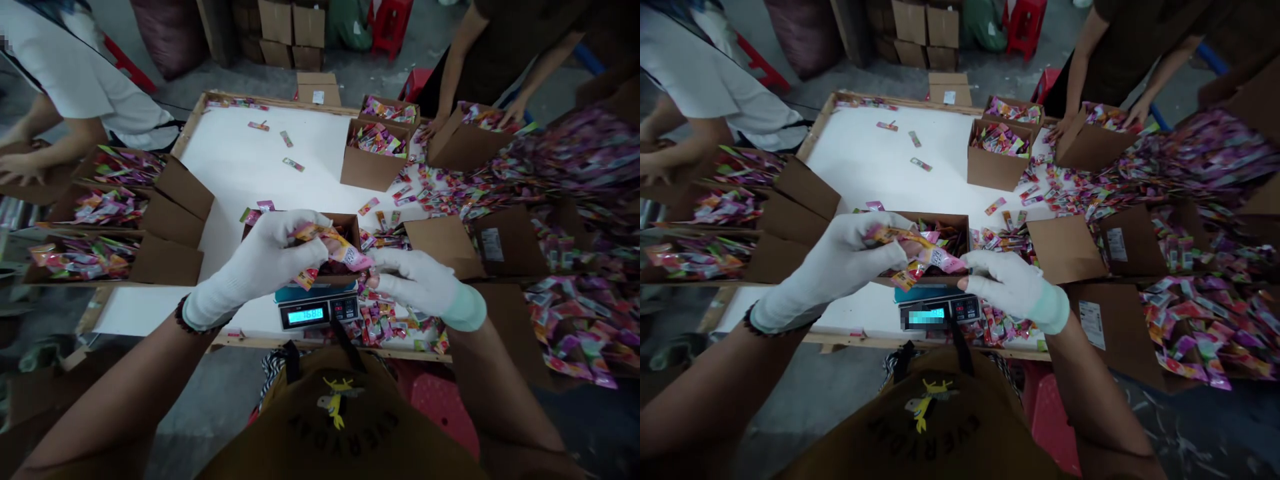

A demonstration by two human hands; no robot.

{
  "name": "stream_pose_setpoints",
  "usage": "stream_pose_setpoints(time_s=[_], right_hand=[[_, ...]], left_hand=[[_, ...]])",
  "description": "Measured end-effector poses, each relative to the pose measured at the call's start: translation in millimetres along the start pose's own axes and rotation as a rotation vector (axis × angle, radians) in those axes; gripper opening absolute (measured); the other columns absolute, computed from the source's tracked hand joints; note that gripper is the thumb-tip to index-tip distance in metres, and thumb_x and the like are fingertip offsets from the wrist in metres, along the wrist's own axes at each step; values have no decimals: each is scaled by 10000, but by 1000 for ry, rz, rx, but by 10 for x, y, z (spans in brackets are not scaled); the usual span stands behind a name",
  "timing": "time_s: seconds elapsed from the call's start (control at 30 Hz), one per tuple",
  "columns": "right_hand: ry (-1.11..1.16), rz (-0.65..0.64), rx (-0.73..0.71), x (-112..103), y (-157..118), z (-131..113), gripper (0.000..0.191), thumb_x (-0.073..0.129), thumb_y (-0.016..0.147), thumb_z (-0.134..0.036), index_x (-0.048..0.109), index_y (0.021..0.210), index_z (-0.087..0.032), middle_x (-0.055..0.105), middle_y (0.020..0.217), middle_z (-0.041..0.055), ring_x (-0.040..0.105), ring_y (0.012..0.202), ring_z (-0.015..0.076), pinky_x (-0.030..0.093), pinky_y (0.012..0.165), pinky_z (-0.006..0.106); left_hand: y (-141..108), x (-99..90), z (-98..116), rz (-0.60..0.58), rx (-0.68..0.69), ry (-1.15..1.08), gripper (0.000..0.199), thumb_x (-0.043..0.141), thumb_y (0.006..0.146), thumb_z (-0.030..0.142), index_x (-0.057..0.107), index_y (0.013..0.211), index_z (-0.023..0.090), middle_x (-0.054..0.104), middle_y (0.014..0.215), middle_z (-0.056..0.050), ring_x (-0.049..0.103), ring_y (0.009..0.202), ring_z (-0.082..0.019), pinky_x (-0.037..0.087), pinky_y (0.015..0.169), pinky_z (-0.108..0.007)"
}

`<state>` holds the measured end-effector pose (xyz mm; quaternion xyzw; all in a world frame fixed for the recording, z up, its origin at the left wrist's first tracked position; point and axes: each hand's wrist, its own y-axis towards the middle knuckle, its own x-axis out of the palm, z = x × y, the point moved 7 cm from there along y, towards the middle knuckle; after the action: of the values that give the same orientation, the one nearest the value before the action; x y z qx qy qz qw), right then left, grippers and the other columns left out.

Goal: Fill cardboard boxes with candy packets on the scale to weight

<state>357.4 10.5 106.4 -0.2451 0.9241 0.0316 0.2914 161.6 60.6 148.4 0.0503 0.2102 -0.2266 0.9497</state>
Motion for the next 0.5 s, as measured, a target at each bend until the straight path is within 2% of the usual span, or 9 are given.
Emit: stream_pose_setpoints(time_s=[0.13, 0.23, 0.33, 0.43, 0.5], right_hand=[[4, 52, -24, -25, 25, -99, 348, 584, 1010, -494, 733, 1097, -192, 763, 956, 52, 668, 836, 196, 507, 753, 292], [-26, 91, 4, -50, 21, -48, 397, 577, 1014, -519, 731, 1197, -203, 778, 969, 57, 696, 852, 211, 529, 776, 310], [-116, 105, 114, -94, -83, 220, 394, 610, 989, -525, 749, 1210, -231, 799, 1053, 77, 728, 938, 253, 557, 841, 360], [-232, 81, 245, -142, -288, 604, 366, 719, 884, -513, 793, 1131, -254, 805, 1102, 104, 735, 1008, 314, 576, 914, 441], [-276, 85, 303, -163, -431, 845, 377, 730, 855, -495, 799, 1133, -249, 796, 1153, 124, 728, 1056, 343, 572, 954, 477]], left_hand=[[25, 95, 83, -26, 38, 13, 156, 670, 852, 306, 743, 856, 169, 754, 812, -34, 681, 746, -176, 565, 655, -284], [48, 49, 66, 36, 54, 76, 173, 639, 879, 310, 742, 893, 171, 751, 825, -38, 684, 763, -181, 576, 691, -297], [38, -124, -75, 123, 71, 180, 257, 656, 863, 295, 740, 1077, 181, 765, 943, -55, 702, 852, -198, 588, 780, -324], [-61, -299, -294, 44, 53, 267, 507, 756, 796, 334, 682, 1277, 190, 758, 1112, -90, 710, 937, -232, 586, 821, -353], [-204, -502, -452, 59, -54, 250, 579, 768, 817, 383, 643, 1348, 189, 743, 1137, -100, 703, 954, -247, 576, 811, -365]])
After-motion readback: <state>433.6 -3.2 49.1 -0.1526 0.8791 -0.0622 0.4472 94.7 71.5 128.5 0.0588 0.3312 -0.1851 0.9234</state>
